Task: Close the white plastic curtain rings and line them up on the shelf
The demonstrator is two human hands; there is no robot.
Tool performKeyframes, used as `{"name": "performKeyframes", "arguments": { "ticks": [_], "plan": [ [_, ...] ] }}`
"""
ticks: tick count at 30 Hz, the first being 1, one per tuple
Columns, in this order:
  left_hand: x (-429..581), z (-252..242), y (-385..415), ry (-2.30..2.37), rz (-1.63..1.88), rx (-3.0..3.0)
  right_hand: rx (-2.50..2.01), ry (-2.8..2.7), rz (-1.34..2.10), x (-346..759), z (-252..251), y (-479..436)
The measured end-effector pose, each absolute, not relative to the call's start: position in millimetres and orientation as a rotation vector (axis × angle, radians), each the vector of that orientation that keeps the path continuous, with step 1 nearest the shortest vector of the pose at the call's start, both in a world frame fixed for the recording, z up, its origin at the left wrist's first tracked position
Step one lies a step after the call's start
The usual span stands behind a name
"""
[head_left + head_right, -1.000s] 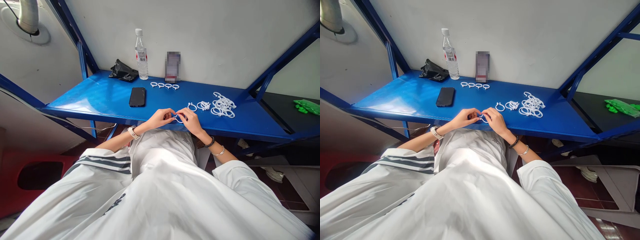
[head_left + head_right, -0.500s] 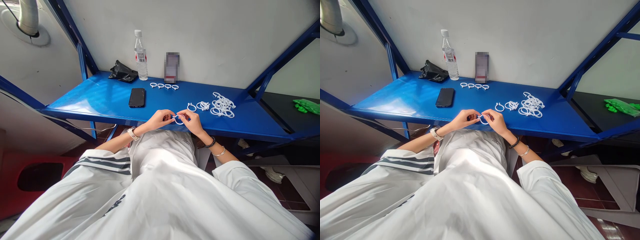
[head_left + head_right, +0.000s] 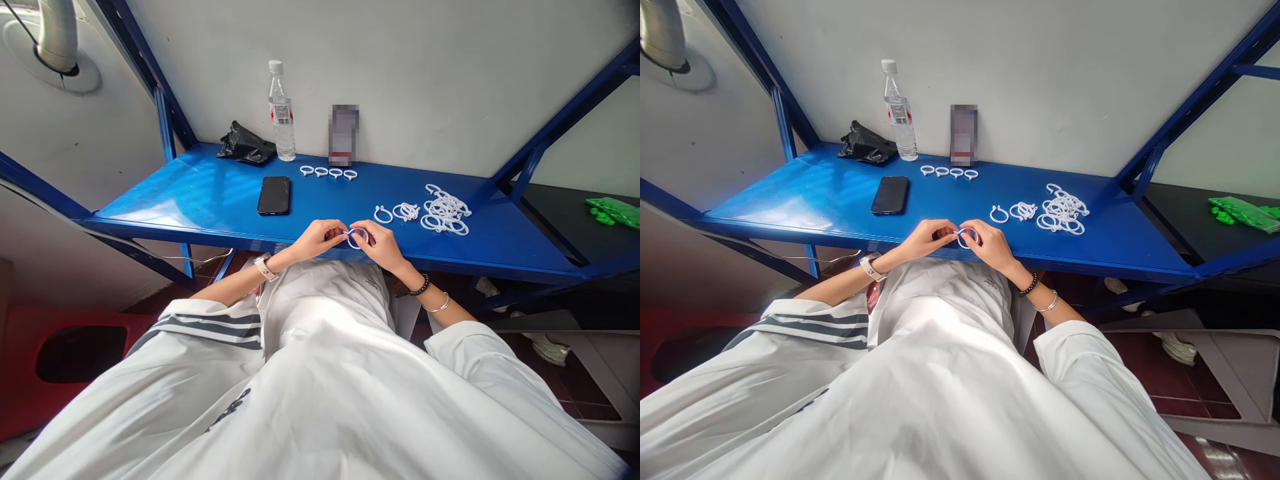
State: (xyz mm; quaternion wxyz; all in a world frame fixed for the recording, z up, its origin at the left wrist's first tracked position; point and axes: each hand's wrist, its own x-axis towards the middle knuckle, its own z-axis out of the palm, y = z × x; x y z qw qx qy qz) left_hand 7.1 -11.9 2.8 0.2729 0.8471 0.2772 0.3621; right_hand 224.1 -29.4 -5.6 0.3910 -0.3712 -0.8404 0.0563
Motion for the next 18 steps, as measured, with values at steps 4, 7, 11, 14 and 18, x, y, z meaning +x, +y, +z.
{"name": "performKeyframes", "arguments": {
  "ticks": [4, 7, 11, 14, 18],
  "plan": [
    [7.4, 2.9, -12.2, 0.736, 0.991, 2.273, -0.938, -2.167, 0.121, 224.3, -5.4, -30.2],
    [7.3, 2.7, -12.3, 0.728, 0.997, 2.269, -0.946, -2.188, 0.098, 224.2, -4.7, -30.9],
    [7.0, 0.9, -10.8, 0.732, 0.982, 2.262, -0.948, -2.207, 0.07, 223.7, -4.5, -31.5],
    [6.7, -1.2, -9.0, 0.722, 0.988, 2.257, -0.933, -2.215, 0.038, 223.7, -5.0, -31.6],
    [6.6, -2.6, -7.8, 0.709, 1.001, 2.263, -0.925, -2.229, 0.005, 224.2, -5.3, -31.2]
  ]
}}
